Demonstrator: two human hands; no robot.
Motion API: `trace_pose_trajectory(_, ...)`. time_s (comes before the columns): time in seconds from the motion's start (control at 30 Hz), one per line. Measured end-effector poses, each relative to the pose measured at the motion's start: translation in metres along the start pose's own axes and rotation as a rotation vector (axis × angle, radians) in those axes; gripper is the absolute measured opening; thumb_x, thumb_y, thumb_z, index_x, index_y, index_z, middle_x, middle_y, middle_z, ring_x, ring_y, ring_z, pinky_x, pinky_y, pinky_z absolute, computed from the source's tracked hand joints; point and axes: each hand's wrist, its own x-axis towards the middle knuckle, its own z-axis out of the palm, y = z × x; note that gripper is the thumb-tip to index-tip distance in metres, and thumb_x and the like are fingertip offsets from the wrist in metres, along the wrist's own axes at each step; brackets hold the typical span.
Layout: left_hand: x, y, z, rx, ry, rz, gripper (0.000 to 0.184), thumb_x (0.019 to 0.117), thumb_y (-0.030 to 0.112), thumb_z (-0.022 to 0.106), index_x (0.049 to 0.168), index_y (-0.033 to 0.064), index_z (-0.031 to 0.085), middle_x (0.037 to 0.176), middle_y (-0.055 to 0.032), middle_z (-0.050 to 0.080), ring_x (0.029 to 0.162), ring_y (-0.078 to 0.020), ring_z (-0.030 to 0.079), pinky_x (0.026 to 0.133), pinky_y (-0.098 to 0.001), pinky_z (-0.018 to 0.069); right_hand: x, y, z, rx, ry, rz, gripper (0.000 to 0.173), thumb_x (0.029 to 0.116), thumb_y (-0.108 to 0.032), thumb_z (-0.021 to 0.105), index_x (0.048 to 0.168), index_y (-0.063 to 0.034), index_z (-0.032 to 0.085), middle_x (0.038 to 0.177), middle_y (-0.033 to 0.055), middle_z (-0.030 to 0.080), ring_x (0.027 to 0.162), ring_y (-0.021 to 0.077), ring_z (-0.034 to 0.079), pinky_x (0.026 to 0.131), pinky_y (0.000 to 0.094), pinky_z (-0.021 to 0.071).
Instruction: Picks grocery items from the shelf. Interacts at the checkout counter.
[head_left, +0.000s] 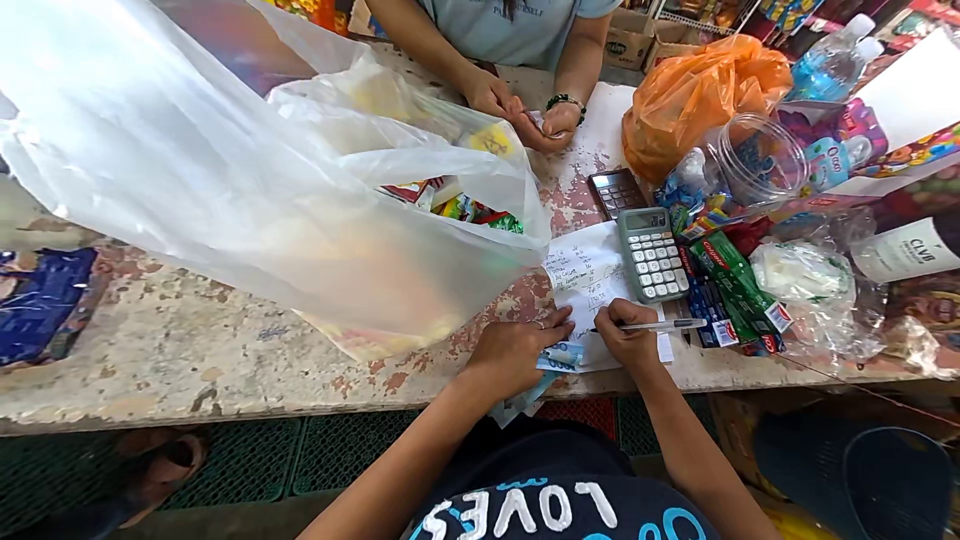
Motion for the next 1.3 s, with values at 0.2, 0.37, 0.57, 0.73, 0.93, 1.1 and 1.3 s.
trace_pose_trajectory(0.2, 0.0, 0.0, 0.0, 0.0, 0.006, 0.02, 0.057, 0.0851, 0.004, 0.068, 0.141, 0.017, 0.064, 0.154, -0.0043, 0.053, 0.111, -0.0354, 0.07, 0.08, -0.0598, 0.0548, 0.002, -0.005, 0.002, 0.013, 0.031, 0.027, 0.033, 0.0874, -0.003, 0.064, 0.06, -0.0129, 0.05, 0.054, -0.0061, 0.045, 0.05, 0.0031, 0.047, 0.046, 0.0207, 0.0388)
trace_pose_trajectory(0.37, 0.002, 0.002, -0.004, 0.015, -0.077, 0.069, 0.061, 0.0866, 0.004, 0.068, 0.144, 0.0234, 0.061, 0.158, -0.0012, 0.048, 0.107, -0.0357, 0.071, 0.078, -0.0604, 0.0538, 0.011, -0.03, -0.001, 0.432, 0.234, 0.388, 0.029, 0.0983, -0.002, 0.057, 0.069, -0.0032, 0.058, 0.058, 0.0032, 0.058, 0.05, 0.0117, 0.058, 0.046, 0.0257, 0.0502)
trace_pose_trajectory(0.57, -0.001, 0.006, -0.012, -0.025, -0.108, -0.03, 0.062, 0.0852, -0.001, 0.066, 0.141, 0.0243, 0.064, 0.158, 0.0008, 0.049, 0.116, -0.0365, 0.068, 0.083, -0.0633, 0.052, 0.014, -0.033, -0.02, 0.443, 0.176, 0.386, 0.027, 0.0964, -0.006, 0.066, 0.07, -0.0039, 0.06, 0.059, 0.004, 0.061, 0.049, 0.0119, 0.06, 0.045, 0.0256, 0.0514)
trace_pose_trajectory(0.73, -0.001, 0.004, -0.008, -0.034, -0.065, -0.015, 0.059, 0.0859, 0.001, 0.067, 0.14, 0.0243, 0.065, 0.156, 0.0017, 0.051, 0.115, -0.0355, 0.068, 0.082, -0.0626, 0.0529, 0.008, -0.004, -0.017, 0.188, 0.013, 0.094, 0.028, 0.09, -0.008, 0.072, 0.065, -0.01, 0.059, 0.058, -0.0034, 0.056, 0.052, 0.0068, 0.056, 0.048, 0.0237, 0.0482)
trace_pose_trajectory(0.93, -0.002, 0.004, -0.007, -0.045, -0.026, -0.009, 0.055, 0.0863, 0.001, 0.066, 0.137, 0.0225, 0.067, 0.154, 0.0015, 0.053, 0.113, -0.0351, 0.07, 0.081, -0.0615, 0.0536, 0.011, 0.004, -0.019, 0.144, -0.018, 0.058, 0.031, 0.0885, -0.004, 0.067, 0.061, -0.0112, 0.055, 0.056, -0.0047, 0.052, 0.052, 0.0046, 0.053, 0.048, 0.0218, 0.0444)
trace_pose_trajectory(1.1, -0.002, 0.002, -0.003, -0.05, 0.01, -0.004, 0.055, 0.0855, 0.001, 0.067, 0.136, 0.0226, 0.068, 0.153, 0.0017, 0.054, 0.111, -0.0346, 0.071, 0.079, -0.0607, 0.0542, 0.009, 0.015, -0.018, 0.147, -0.084, -0.015, 0.029, 0.089, -0.006, 0.07, 0.063, -0.0111, 0.058, 0.057, -0.0054, 0.053, 0.052, 0.0032, 0.052, 0.048, 0.0208, 0.0433)
trace_pose_trajectory(1.3, -0.002, 0.004, -0.004, -0.044, 0.019, -0.013, 0.057, 0.0838, -0.002, 0.067, 0.135, 0.023, 0.069, 0.153, 0.0026, 0.054, 0.109, -0.0345, 0.071, 0.077, -0.0603, 0.0543, 0.011, 0.011, -0.02, 0.14, -0.026, -0.016, 0.03, 0.0878, -0.005, 0.07, 0.062, -0.0108, 0.057, 0.057, -0.0051, 0.052, 0.053, 0.0035, 0.052, 0.048, 0.0204, 0.0436)
